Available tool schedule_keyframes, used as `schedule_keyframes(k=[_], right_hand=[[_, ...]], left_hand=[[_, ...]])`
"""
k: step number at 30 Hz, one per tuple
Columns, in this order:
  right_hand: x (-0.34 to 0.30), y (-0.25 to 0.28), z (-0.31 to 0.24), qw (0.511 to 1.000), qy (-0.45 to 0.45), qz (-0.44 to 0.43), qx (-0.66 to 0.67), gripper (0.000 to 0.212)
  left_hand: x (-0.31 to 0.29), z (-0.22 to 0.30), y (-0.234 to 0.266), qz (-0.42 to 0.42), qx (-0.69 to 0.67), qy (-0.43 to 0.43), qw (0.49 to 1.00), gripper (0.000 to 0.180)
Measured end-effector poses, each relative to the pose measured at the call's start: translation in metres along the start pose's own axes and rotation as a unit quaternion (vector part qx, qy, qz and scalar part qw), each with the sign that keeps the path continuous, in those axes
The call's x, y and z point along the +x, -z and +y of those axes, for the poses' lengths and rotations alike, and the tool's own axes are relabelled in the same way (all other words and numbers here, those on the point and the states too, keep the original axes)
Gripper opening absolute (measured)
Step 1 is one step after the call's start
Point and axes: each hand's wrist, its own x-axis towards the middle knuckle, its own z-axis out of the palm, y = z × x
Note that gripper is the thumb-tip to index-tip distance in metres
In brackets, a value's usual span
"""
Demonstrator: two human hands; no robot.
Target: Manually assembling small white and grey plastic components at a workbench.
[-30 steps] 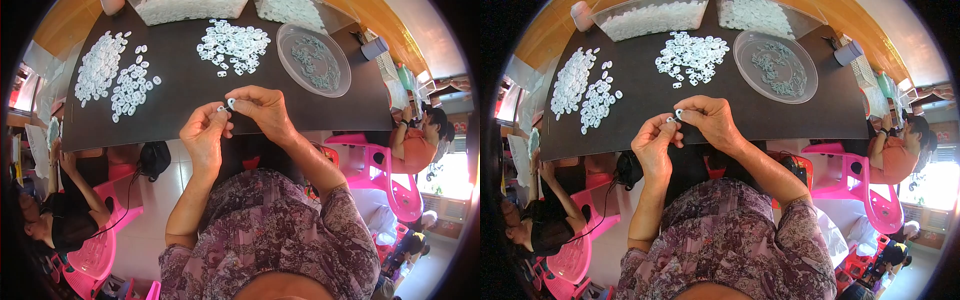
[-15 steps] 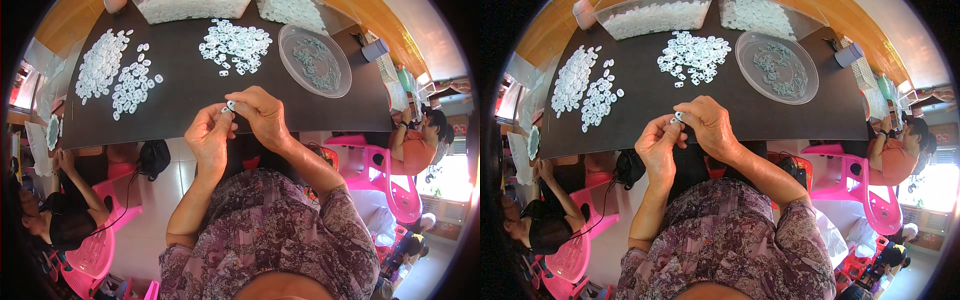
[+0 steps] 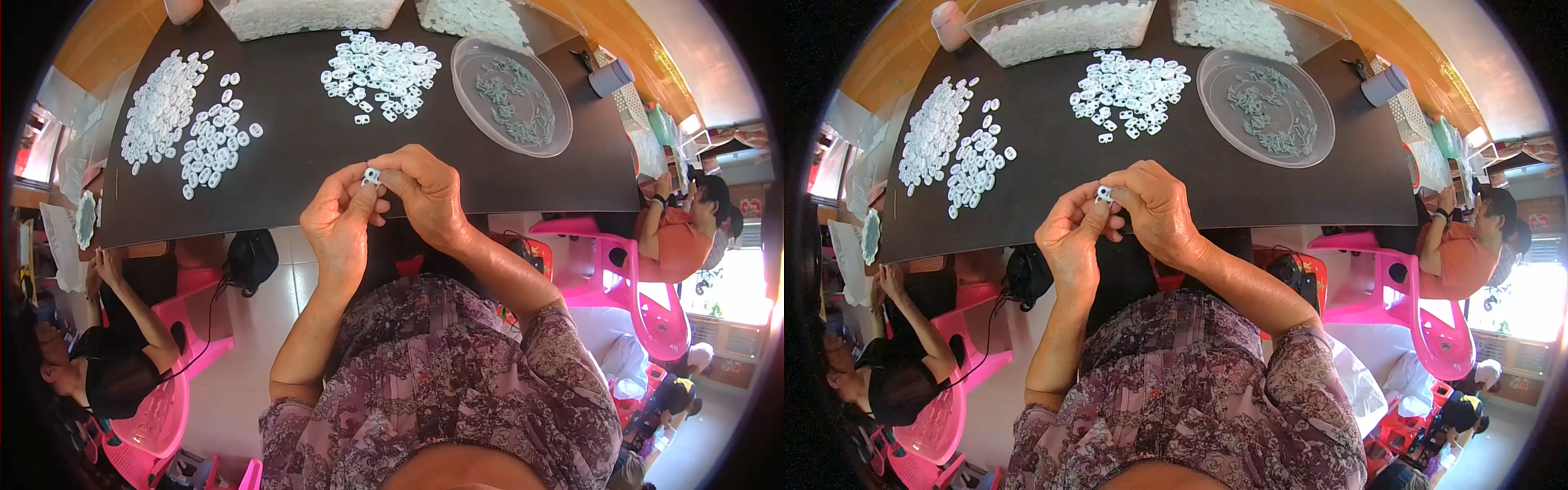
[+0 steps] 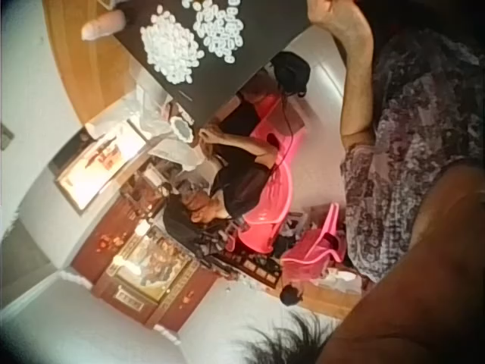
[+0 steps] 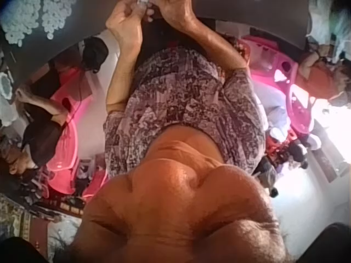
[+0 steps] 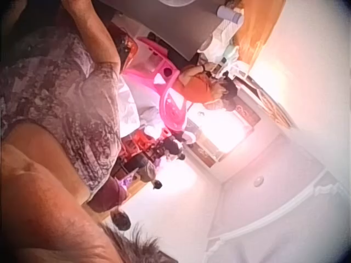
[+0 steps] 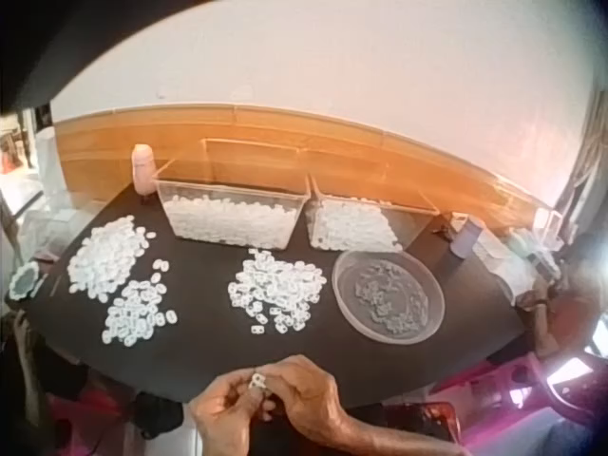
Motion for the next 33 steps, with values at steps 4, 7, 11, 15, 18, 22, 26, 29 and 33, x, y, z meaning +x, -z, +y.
schedule_keyframes(k=[4,7,11,15,18,22,26,29,33], right_hand=[[-0.0015,0.0025,-0.0015,1.0,-0.012,-0.003,-0.013,0.011],[-0.0014,0.0041,-0.0047,0.994,-0.099,0.0,0.052,0.011],[-0.0013,0.008,0.0008,0.997,0.022,-0.027,-0.064,0.015],[-0.0016,0.0073,-0.0044,0.989,0.103,-0.03,-0.1,0.024],[-0.0015,0.007,-0.0065,0.984,0.117,-0.019,-0.129,0.027],[0.0006,0.0063,-0.0024,0.964,0.185,0.016,-0.189,0.03],[-0.0016,0.0068,0.0019,0.969,0.185,0.028,-0.163,0.03],[-0.0034,0.0085,0.0008,0.976,0.164,0.022,-0.138,0.031],[-0.0067,0.0085,-0.0056,0.987,0.122,0.017,-0.102,0.03]], left_hand=[[-0.0004,-0.0019,-0.0008,-0.008,-0.008,-0.01,1.0,0.021],[-0.0004,-0.0038,-0.0001,-0.01,-0.009,-0.007,1.0,0.021],[0.0025,-0.0043,0.0012,-0.009,-0.018,-0.006,1.0,0.019],[0.0069,-0.0059,0.0036,-0.006,-0.042,-0.008,0.999,0.019],[0.0072,-0.0029,-0.0002,0.009,-0.057,0.001,0.998,0.019],[0.0058,-0.0018,-0.0016,0.014,-0.054,0.014,0.998,0.019],[0.0037,-0.0041,0.0005,0.001,-0.021,-0.007,1.0,0.019],[0.0034,-0.0066,0.0021,0.0,0.008,-0.034,0.999,0.019],[0.0016,-0.0061,0.0025,-0.004,0.015,-0.055,0.998,0.019]])
